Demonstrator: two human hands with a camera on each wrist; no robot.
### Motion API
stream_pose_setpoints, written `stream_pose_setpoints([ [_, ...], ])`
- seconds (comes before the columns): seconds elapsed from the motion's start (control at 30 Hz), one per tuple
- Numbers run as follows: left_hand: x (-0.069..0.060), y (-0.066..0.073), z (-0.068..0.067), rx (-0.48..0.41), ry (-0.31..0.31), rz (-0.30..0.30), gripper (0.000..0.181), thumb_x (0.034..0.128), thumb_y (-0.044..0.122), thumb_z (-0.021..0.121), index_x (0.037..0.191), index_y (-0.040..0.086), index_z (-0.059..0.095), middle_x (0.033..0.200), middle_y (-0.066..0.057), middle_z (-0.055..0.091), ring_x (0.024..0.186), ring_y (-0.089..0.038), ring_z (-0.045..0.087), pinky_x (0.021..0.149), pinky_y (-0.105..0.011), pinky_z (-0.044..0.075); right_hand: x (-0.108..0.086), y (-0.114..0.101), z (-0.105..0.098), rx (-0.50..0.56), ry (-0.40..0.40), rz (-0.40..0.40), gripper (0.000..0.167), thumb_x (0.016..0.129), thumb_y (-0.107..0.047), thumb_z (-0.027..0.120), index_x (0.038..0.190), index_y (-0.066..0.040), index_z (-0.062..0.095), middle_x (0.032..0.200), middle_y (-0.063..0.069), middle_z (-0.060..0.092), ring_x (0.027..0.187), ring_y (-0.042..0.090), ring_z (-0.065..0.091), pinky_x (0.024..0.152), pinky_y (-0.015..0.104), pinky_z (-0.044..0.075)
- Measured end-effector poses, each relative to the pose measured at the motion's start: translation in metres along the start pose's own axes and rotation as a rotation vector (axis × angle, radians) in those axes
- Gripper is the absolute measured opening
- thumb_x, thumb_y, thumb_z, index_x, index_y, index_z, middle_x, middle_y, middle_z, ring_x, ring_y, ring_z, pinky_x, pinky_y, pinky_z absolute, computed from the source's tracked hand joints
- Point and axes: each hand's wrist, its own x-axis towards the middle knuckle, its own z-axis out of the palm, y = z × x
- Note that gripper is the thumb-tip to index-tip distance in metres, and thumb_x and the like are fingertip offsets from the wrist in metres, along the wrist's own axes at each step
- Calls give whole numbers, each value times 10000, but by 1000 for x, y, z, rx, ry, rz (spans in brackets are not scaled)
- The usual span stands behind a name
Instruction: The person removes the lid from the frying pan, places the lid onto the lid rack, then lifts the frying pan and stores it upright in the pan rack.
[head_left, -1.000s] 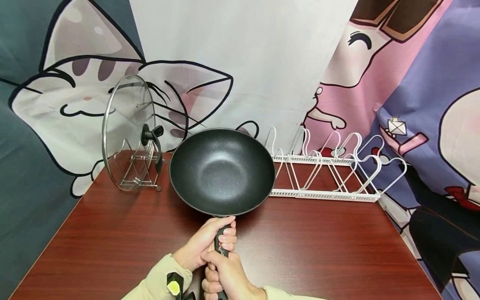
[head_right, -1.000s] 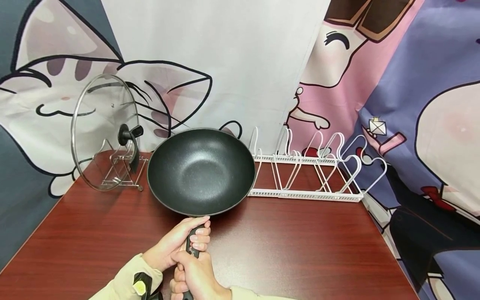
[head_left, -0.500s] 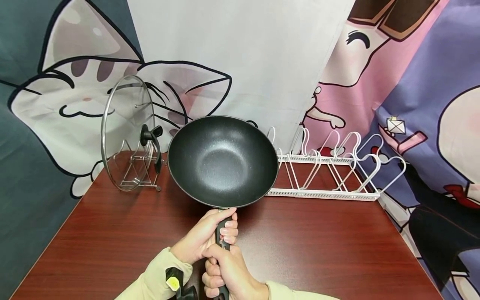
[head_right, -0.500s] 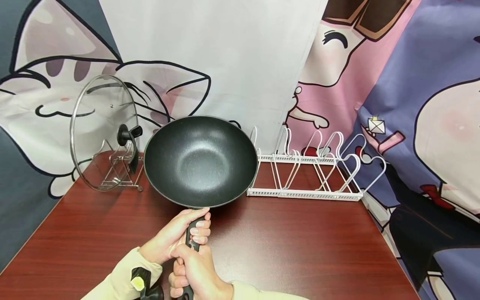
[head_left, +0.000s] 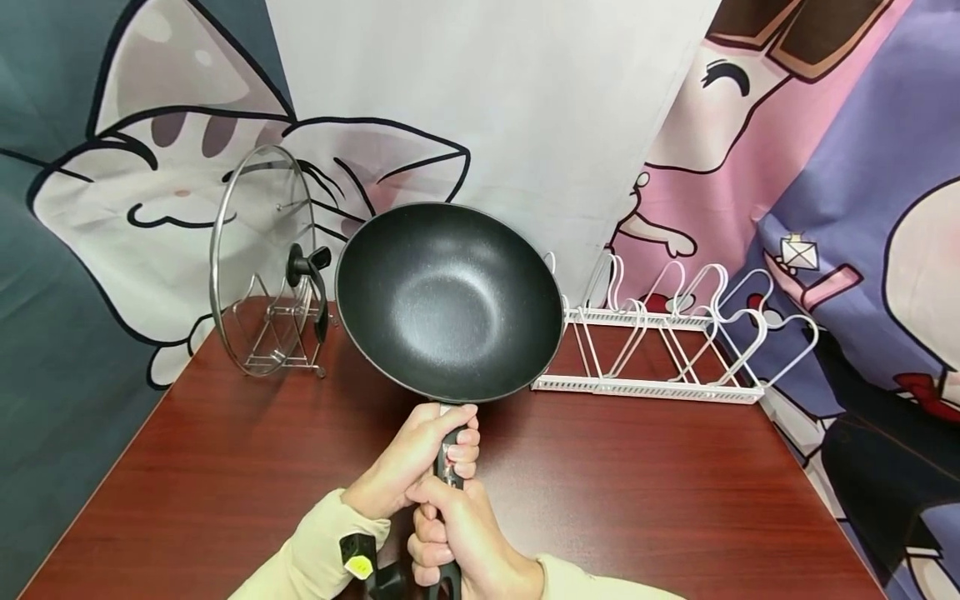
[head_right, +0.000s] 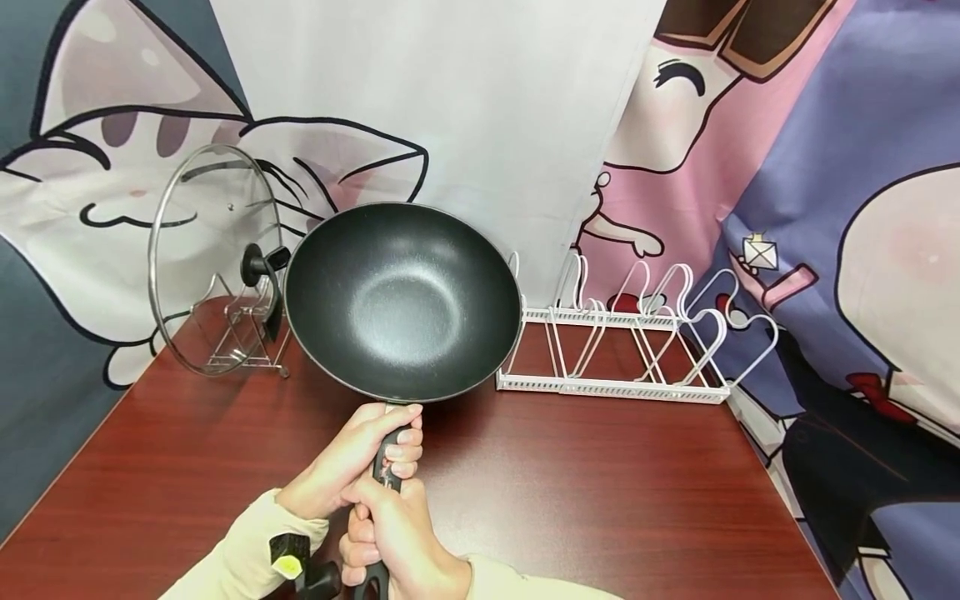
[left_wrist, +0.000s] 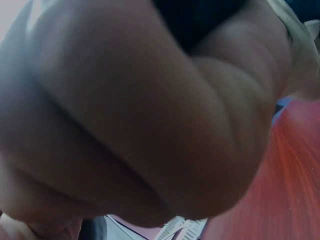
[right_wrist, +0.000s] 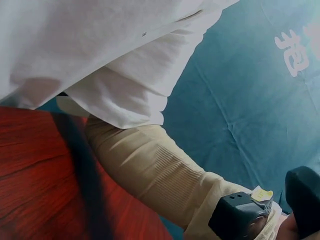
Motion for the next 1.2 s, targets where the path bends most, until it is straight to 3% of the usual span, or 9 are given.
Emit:
stream_pose_setpoints([
  [0.23, 0, 1, 2, 84, 13, 52, 260, 942, 187, 489, 729, 71, 396, 607, 33, 342, 464, -48, 329, 464, -171, 312, -2, -3, -1, -22, 1, 8, 289, 785, -158, 521, 573, -145, 326, 419, -63, 247, 345, 64, 203, 353, 214, 251],
  [0.57, 0, 1, 4, 161, 168, 61, 254, 920, 179, 517, 737, 35, 415, 608, 9, 367, 471, -79, 347, 465, -201, 348, -2, -6, -2, -56, 47, 3, 246, 774, -166, 562, 592, -109, 406, 460, -42, 380, 326, 85, 341, 360, 255, 379],
  [0.73, 0, 1, 5, 234, 228, 75, 228, 920, 143, 490, 748, 12, 419, 609, -12, 384, 470, -100, 371, 466, -219, 374, 0, -6, -3, -71, 58, 14, 230, 775, -168, 566, 616, -109, 411, 477, -31, 372, 347, 108, 339, 374, 262, 373],
  [0.97, -3, 4, 11, 358, 251, 101, 193, 899, 83, 445, 720, 12, 428, 603, -29, 411, 463, -135, 419, 482, -247, 420, 1, -3, 0, -66, 97, -22, 257, 709, -101, 557, 537, -97, 366, 419, -43, 321, 282, 59, 252, 303, 235, 308],
  [1.2, -5, 5, 9, 284, 215, 105, 190, 904, 84, 475, 733, 24, 418, 627, -34, 405, 492, -134, 417, 513, -227, 407, 0, -7, -1, -32, 25, 3, 269, 699, -86, 527, 517, -111, 331, 415, -58, 292, 281, 30, 221, 297, 210, 279],
])
